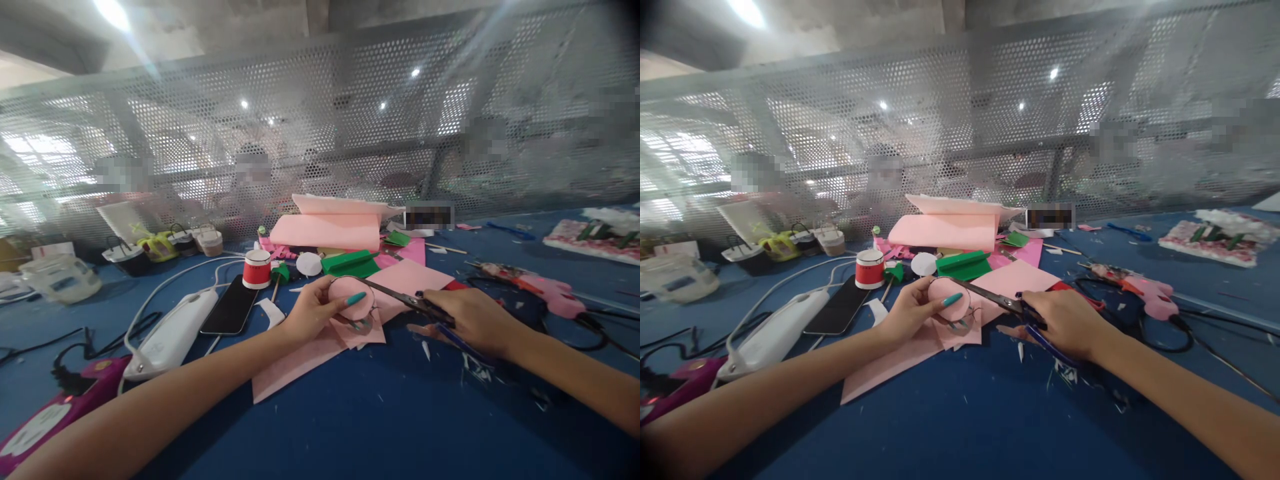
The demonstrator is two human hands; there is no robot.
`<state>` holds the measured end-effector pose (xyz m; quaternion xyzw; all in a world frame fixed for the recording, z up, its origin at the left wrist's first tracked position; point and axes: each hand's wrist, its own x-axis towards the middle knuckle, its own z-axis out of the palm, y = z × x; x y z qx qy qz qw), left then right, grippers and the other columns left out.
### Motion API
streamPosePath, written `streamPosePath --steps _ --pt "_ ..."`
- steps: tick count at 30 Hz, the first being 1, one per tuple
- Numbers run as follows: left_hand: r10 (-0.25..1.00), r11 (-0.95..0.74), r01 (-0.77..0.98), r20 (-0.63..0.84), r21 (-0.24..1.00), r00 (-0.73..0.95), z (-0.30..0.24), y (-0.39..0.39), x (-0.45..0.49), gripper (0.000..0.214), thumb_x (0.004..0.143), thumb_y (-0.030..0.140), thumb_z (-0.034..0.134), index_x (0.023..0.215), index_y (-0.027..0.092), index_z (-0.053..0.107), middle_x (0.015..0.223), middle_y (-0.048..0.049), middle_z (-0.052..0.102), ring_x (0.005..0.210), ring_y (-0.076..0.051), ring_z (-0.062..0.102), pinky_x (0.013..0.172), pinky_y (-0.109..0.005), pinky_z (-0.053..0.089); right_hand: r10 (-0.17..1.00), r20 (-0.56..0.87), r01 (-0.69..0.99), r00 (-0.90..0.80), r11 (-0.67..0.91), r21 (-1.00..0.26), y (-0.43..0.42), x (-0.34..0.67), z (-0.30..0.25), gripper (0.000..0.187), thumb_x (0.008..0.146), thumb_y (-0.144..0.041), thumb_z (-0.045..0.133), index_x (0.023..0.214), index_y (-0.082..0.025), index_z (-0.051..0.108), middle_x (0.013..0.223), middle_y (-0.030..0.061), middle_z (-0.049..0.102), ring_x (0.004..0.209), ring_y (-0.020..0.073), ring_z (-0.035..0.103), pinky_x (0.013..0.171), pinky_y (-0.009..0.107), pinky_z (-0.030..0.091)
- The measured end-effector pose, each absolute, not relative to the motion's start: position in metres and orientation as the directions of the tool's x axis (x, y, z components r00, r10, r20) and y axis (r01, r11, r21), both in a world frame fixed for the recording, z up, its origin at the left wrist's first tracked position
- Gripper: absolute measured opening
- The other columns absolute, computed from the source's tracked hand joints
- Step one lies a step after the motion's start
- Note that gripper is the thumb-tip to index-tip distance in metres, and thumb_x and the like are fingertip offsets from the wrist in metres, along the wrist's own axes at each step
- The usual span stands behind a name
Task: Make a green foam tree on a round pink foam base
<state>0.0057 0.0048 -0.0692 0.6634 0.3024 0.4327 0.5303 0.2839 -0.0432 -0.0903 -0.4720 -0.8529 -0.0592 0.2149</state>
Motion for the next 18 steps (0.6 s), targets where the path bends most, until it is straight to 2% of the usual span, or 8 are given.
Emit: streamPosePath --steps 10,18 --pt "0.845 -0.290 -0.044 0.277 0.956 0.457 -0.0694 0.0056 0.0052 0.030 0.069 0.032 0.074 0.090 0.013 0.062 0.081 -0.0026 0.065 0.078 -0.016 0.063 0.067 -0.026 0.052 0.737 0.469 0.815 -0.486 0.576 -0.060 -0.0450 0.2825 -0.0879 0.030 0.086 -0.049 0.046 0.073 -0.022 0.044 0.065 0.0035 0.059 0.053 0.0163 0.055 0.050 0.026 0.028" --pt "0.844 -0.302 -0.073 0.302 0.951 0.444 -0.0699 0.0051 0.0058 0.030 0.068 0.030 0.075 0.091 0.014 0.065 0.082 -0.0024 0.068 0.078 -0.016 0.065 0.068 -0.025 0.053 0.748 0.471 0.829 -0.467 0.556 -0.062 -0.0443 0.2824 -0.0891 0.034 0.086 -0.053 0.046 0.073 -0.022 0.043 0.064 0.0035 0.058 0.054 0.0181 0.056 0.050 0.027 0.028"
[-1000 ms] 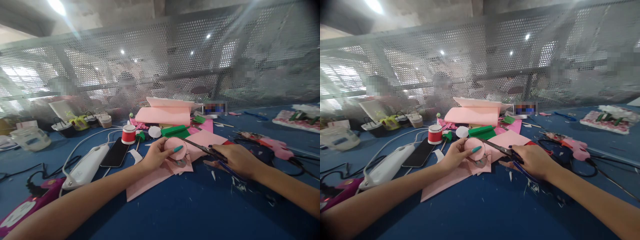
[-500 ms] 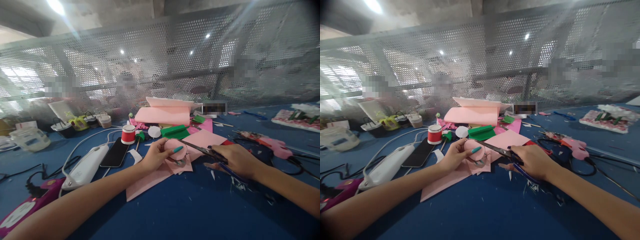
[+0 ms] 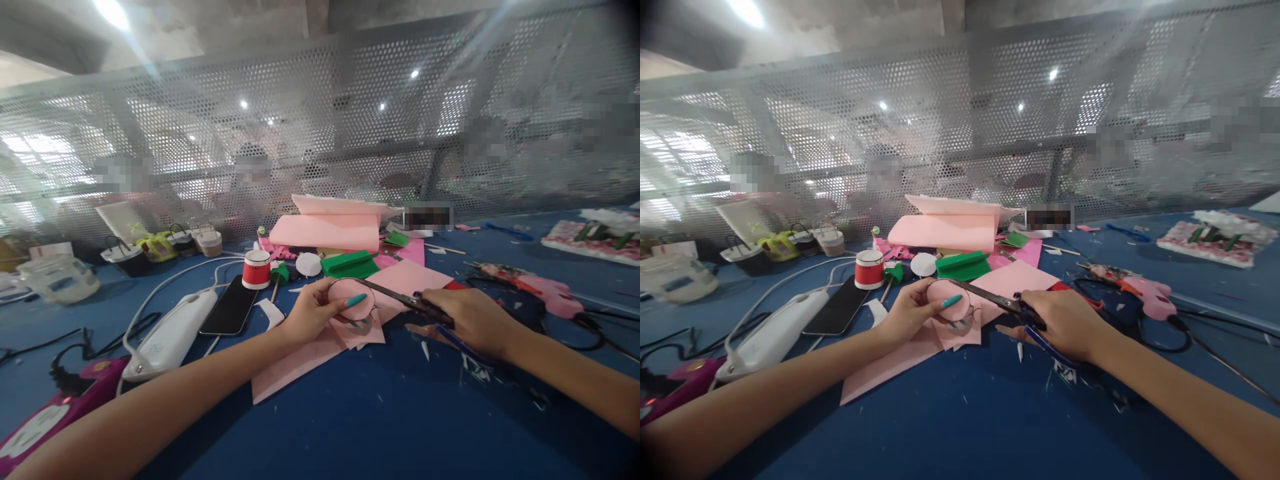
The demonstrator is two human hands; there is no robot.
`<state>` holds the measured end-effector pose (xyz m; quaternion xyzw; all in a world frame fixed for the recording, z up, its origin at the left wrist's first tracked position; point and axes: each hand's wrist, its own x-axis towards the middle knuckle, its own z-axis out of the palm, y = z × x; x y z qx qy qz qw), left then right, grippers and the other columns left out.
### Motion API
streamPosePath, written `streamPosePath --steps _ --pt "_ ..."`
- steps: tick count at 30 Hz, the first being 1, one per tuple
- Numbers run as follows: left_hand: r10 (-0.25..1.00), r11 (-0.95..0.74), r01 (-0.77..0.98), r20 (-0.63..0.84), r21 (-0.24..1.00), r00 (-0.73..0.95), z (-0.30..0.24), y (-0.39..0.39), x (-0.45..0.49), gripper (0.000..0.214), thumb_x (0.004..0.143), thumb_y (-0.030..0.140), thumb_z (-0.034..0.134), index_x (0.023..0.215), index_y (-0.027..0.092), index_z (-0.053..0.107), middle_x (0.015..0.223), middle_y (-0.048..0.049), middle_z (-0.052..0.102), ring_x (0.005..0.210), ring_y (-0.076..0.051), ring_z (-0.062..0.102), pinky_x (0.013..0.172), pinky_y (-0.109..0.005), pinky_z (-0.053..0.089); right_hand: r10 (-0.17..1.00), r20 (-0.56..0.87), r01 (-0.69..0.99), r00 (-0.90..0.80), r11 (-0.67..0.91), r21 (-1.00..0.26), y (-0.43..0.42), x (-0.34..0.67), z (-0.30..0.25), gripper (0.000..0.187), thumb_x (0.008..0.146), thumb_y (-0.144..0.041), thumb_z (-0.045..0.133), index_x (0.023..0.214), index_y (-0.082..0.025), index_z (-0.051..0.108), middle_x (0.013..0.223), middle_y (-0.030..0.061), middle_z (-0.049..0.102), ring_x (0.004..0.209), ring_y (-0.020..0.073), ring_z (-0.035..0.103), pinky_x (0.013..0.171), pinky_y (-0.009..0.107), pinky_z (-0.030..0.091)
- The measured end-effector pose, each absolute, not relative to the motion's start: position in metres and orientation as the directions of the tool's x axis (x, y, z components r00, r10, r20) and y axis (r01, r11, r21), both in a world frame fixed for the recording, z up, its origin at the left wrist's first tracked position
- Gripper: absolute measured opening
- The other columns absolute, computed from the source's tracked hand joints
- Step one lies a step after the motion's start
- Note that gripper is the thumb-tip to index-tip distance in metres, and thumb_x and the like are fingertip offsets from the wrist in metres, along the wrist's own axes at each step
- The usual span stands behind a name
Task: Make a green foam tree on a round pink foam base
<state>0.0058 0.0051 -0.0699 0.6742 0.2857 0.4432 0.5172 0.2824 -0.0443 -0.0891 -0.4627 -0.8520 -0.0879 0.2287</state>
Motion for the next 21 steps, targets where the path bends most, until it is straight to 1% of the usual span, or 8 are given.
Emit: streamPosePath --steps 9,14,17,21 --pt "0.840 -0.253 -0.093 0.267 0.963 0.472 -0.0720 0.0070 0.0044 0.033 0.066 0.032 0.076 0.093 0.014 0.068 0.079 -0.0028 0.072 0.072 -0.018 0.068 0.062 -0.029 0.058 0.775 0.426 0.829 -0.467 0.552 -0.095 -0.0460 0.2802 -0.0861 0.033 0.086 -0.051 0.046 0.071 -0.022 0.042 0.065 0.0033 0.057 0.054 0.0172 0.054 0.052 0.027 0.028" --pt "0.851 -0.253 -0.086 0.264 0.964 0.455 -0.0711 0.0062 0.0049 0.028 0.064 0.032 0.078 0.084 0.013 0.069 0.074 -0.0025 0.072 0.069 -0.018 0.068 0.063 -0.029 0.058 0.809 0.361 0.837 -0.463 0.533 -0.122 -0.0485 0.2775 -0.0814 0.028 0.084 -0.047 0.050 0.073 -0.021 0.043 0.067 0.0043 0.059 0.056 0.0181 0.057 0.052 0.027 0.030" --pt "0.850 -0.242 -0.084 0.253 0.967 0.462 -0.0704 0.0055 0.0046 0.029 0.063 0.035 0.078 0.081 0.013 0.069 0.072 -0.0030 0.072 0.068 -0.019 0.069 0.064 -0.032 0.059 0.798 0.364 0.832 -0.481 0.546 -0.098 -0.0491 0.2779 -0.0828 0.025 0.083 -0.044 0.051 0.074 -0.022 0.043 0.066 0.0038 0.059 0.056 0.0178 0.057 0.051 0.028 0.030" --pt "0.830 -0.244 -0.088 0.255 0.966 0.497 -0.0706 0.0045 0.0039 0.030 0.065 0.036 0.077 0.083 0.013 0.071 0.079 -0.0062 0.074 0.073 -0.021 0.070 0.069 -0.034 0.059 0.769 0.368 0.812 -0.524 0.580 -0.056 -0.0485 0.2791 -0.0864 0.024 0.084 -0.043 0.051 0.077 -0.021 0.044 0.066 0.0027 0.060 0.055 0.0168 0.057 0.051 0.027 0.030"
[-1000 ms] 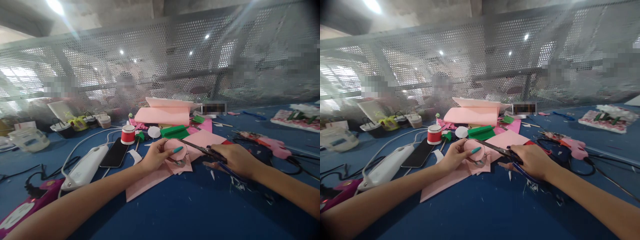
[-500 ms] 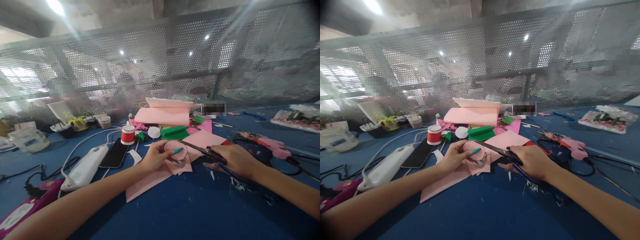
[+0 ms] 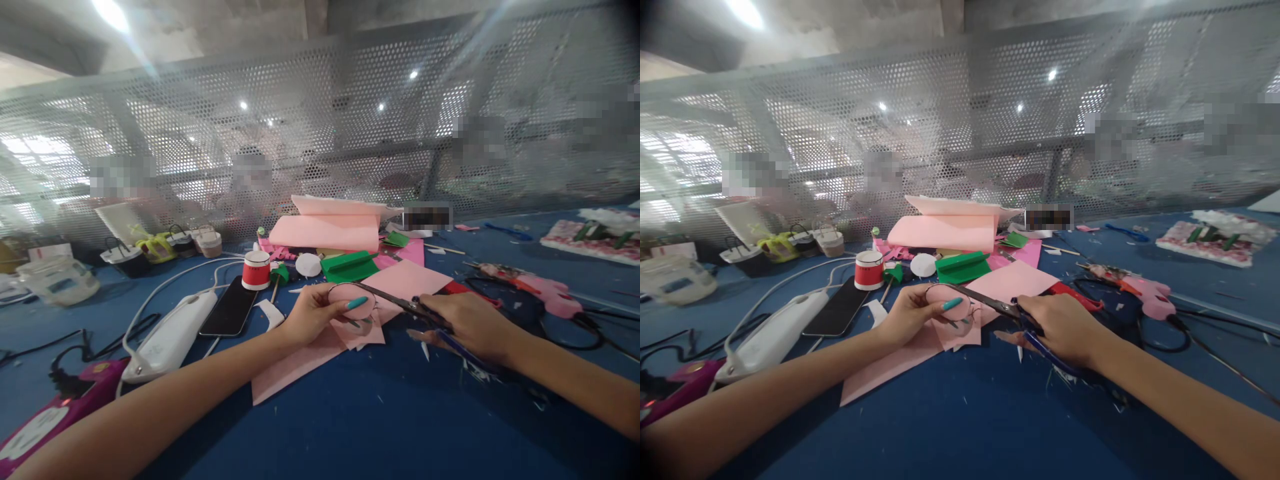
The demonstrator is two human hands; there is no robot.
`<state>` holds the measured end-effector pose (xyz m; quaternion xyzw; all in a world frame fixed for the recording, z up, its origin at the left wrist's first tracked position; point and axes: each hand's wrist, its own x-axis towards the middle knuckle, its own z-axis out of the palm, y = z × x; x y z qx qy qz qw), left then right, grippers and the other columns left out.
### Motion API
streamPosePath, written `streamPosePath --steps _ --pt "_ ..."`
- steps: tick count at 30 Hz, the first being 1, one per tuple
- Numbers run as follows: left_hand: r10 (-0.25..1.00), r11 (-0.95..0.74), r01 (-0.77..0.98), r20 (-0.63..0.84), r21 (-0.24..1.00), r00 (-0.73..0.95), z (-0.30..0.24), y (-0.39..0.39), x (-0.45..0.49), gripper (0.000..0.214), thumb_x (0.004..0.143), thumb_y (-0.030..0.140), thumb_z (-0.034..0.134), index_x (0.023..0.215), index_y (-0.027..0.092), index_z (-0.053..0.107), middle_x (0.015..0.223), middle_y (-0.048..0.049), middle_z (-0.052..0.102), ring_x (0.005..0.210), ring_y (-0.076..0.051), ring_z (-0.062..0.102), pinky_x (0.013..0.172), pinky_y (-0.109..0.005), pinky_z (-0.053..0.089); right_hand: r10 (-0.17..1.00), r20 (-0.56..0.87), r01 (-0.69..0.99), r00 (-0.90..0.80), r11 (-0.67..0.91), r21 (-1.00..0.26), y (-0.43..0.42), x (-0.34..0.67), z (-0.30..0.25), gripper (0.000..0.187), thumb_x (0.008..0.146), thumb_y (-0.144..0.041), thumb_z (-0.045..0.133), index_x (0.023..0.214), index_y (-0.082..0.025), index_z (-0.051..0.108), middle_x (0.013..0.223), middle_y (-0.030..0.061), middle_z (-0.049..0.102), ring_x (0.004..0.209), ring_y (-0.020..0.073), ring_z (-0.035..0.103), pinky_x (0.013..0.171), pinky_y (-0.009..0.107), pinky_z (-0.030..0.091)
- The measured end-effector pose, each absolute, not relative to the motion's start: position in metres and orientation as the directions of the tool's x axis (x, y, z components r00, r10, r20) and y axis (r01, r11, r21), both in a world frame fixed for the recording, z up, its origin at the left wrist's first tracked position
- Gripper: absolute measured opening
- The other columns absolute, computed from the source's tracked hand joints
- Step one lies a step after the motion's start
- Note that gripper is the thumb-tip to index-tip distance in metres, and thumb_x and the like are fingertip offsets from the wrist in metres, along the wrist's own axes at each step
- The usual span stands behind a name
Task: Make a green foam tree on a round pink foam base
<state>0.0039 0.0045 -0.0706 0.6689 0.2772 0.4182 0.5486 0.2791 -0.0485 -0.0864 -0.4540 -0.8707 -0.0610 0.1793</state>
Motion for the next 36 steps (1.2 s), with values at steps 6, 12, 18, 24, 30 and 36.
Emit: streamPosePath --steps 6,12,18,24,30,36 --pt "0.825 -0.237 -0.097 0.252 0.967 0.506 -0.072 0.005 0.004 0.025 0.067 0.035 0.076 0.079 0.013 0.071 0.078 -0.0076 0.074 0.072 -0.022 0.070 0.070 -0.038 0.058 0.786 0.362 0.828 -0.501 0.558 -0.065 -0.050 0.276 -0.084 0.026 0.086 -0.045 0.049 0.077 -0.021 0.045 0.066 0.0029 0.061 0.057 0.0171 0.059 0.052 0.026 0.030" --pt "0.826 -0.243 -0.097 0.258 0.965 0.501 -0.072 0.005 0.004 0.028 0.064 0.038 0.078 0.073 0.012 0.072 0.076 -0.0092 0.074 0.073 -0.024 0.069 0.070 -0.040 0.058 0.788 0.341 0.827 -0.512 0.560 -0.052 -0.050 0.275 -0.084 0.029 0.087 -0.048 0.045 0.077 -0.021 0.046 0.065 0.0037 0.062 0.057 0.0178 0.061 0.051 0.026 0.030" --pt "0.834 -0.238 -0.071 0.241 0.969 0.497 -0.071 0.004 0.004 0.030 0.065 0.038 0.077 0.078 0.012 0.071 0.081 -0.0089 0.073 0.077 -0.024 0.069 0.071 -0.038 0.057 0.785 0.387 0.840 -0.483 0.540 -0.047 -0.050 0.275 -0.084 0.034 0.088 -0.052 0.043 0.074 -0.021 0.045 0.063 0.0044 0.062 0.055 0.0199 0.061 0.050 0.026 0.029" --pt "0.853 -0.258 -0.059 0.256 0.964 0.455 -0.068 0.005 0.005 0.038 0.065 0.036 0.077 0.093 0.012 0.068 0.092 -0.0086 0.072 0.088 -0.023 0.066 0.076 -0.033 0.055 0.742 0.485 0.846 -0.463 0.533 -0.009 -0.045 0.284 -0.088 0.031 0.088 -0.050 0.042 0.078 -0.021 0.046 0.067 0.0065 0.062 0.057 0.0200 0.060 0.051 0.027 0.031" --pt "0.847 -0.299 -0.008 0.270 0.954 0.457 -0.066 0.004 0.006 0.033 0.069 0.036 0.074 0.090 0.011 0.068 0.090 -0.0098 0.071 0.085 -0.023 0.065 0.075 -0.033 0.053 0.734 0.471 0.834 -0.489 0.551 0.007 -0.043 0.283 -0.087 0.031 0.087 -0.050 0.042 0.078 -0.021 0.048 0.071 0.0073 0.064 0.058 0.0202 0.060 0.050 0.028 0.032" --pt "0.842 -0.272 -0.045 0.261 0.961 0.471 -0.067 0.005 0.006 0.034 0.068 0.035 0.075 0.091 0.012 0.069 0.091 -0.0087 0.072 0.085 -0.022 0.066 0.077 -0.033 0.053 0.735 0.466 0.832 -0.493 0.555 0.005 -0.044 0.281 -0.087 0.033 0.087 -0.052 0.042 0.077 -0.021 0.047 0.069 0.0063 0.063 0.059 0.0204 0.061 0.050 0.028 0.032"
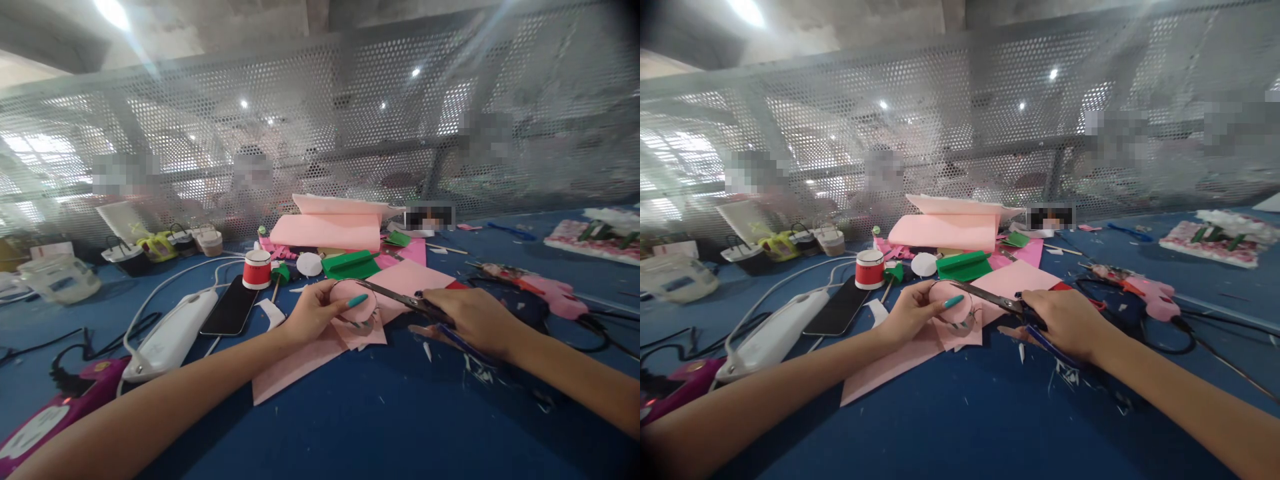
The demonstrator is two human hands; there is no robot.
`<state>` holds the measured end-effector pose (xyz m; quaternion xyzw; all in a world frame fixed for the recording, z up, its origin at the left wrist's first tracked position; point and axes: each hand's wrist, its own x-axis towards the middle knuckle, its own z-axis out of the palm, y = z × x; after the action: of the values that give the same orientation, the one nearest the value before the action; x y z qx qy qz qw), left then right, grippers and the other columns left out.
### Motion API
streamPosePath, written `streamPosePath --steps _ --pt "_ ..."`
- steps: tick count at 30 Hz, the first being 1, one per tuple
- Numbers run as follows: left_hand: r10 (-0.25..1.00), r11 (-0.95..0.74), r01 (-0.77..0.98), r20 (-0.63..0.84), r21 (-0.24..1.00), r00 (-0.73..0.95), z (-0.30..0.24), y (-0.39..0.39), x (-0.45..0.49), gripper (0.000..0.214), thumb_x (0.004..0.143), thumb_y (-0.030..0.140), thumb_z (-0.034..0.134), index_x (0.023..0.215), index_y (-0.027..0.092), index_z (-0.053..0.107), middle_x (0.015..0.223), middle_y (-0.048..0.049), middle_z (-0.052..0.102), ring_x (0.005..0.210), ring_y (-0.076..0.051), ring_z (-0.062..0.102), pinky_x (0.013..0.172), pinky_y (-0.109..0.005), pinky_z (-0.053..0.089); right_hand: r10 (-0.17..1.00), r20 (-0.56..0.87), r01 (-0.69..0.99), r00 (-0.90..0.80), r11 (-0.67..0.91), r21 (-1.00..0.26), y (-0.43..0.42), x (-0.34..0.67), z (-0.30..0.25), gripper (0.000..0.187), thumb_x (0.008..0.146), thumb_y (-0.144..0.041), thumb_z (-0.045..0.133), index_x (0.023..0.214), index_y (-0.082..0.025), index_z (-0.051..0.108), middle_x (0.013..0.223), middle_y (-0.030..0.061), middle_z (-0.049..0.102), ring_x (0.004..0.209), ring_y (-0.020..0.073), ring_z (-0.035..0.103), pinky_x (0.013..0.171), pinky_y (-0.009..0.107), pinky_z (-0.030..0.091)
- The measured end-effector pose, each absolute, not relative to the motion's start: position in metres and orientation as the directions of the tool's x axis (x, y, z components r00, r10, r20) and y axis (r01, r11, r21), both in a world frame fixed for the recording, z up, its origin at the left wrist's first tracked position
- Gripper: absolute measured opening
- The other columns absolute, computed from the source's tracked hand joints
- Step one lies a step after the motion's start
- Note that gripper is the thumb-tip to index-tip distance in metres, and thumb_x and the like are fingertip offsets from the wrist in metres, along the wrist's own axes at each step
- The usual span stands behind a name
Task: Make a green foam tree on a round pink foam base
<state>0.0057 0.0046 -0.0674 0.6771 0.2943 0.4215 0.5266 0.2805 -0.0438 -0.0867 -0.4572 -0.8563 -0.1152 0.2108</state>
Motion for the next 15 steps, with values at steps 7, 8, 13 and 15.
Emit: streamPosePath --steps 7,8,13,15 --pt "0.837 -0.267 -0.045 0.255 0.963 0.485 -0.0658 0.0028 0.0059 0.028 0.069 0.032 0.075 0.089 0.013 0.069 0.087 -0.0058 0.073 0.082 -0.019 0.067 0.076 -0.029 0.054 0.746 0.453 0.830 -0.487 0.558 -0.026 -0.0457 0.2787 -0.0844 0.034 0.086 -0.053 0.042 0.074 -0.021 0.046 0.068 0.0066 0.062 0.058 0.0204 0.060 0.050 0.028 0.031" --pt "0.835 -0.263 -0.052 0.254 0.963 0.487 -0.0661 0.0029 0.0058 0.027 0.069 0.032 0.075 0.088 0.013 0.069 0.086 -0.0053 0.073 0.081 -0.019 0.067 0.075 -0.029 0.054 0.751 0.445 0.831 -0.488 0.556 -0.028 -0.0462 0.2780 -0.0833 0.033 0.086 -0.052 0.043 0.074 -0.021 0.046 0.068 0.0068 0.062 0.057 0.0203 0.060 0.050 0.028 0.031" --pt "0.823 -0.266 -0.059 0.259 0.962 0.506 -0.0683 0.0040 0.0045 0.027 0.070 0.032 0.074 0.088 0.013 0.070 0.088 -0.0063 0.073 0.082 -0.020 0.068 0.076 -0.031 0.055 0.777 0.402 0.838 -0.484 0.544 -0.042 -0.0472 0.2758 -0.0799 0.032 0.086 -0.051 0.043 0.074 -0.021 0.045 0.069 0.0072 0.063 0.059 0.0209 0.061 0.051 0.028 0.031" --pt "0.826 -0.271 -0.040 0.254 0.962 0.503 -0.0681 0.0040 0.0045 0.029 0.069 0.033 0.074 0.090 0.013 0.070 0.090 -0.0077 0.073 0.084 -0.021 0.068 0.076 -0.033 0.056 0.783 0.385 0.835 -0.488 0.548 -0.056 -0.0468 0.2759 -0.0802 0.031 0.086 -0.051 0.043 0.075 -0.021 0.046 0.069 0.0073 0.063 0.060 0.0218 0.061 0.051 0.029 0.031"
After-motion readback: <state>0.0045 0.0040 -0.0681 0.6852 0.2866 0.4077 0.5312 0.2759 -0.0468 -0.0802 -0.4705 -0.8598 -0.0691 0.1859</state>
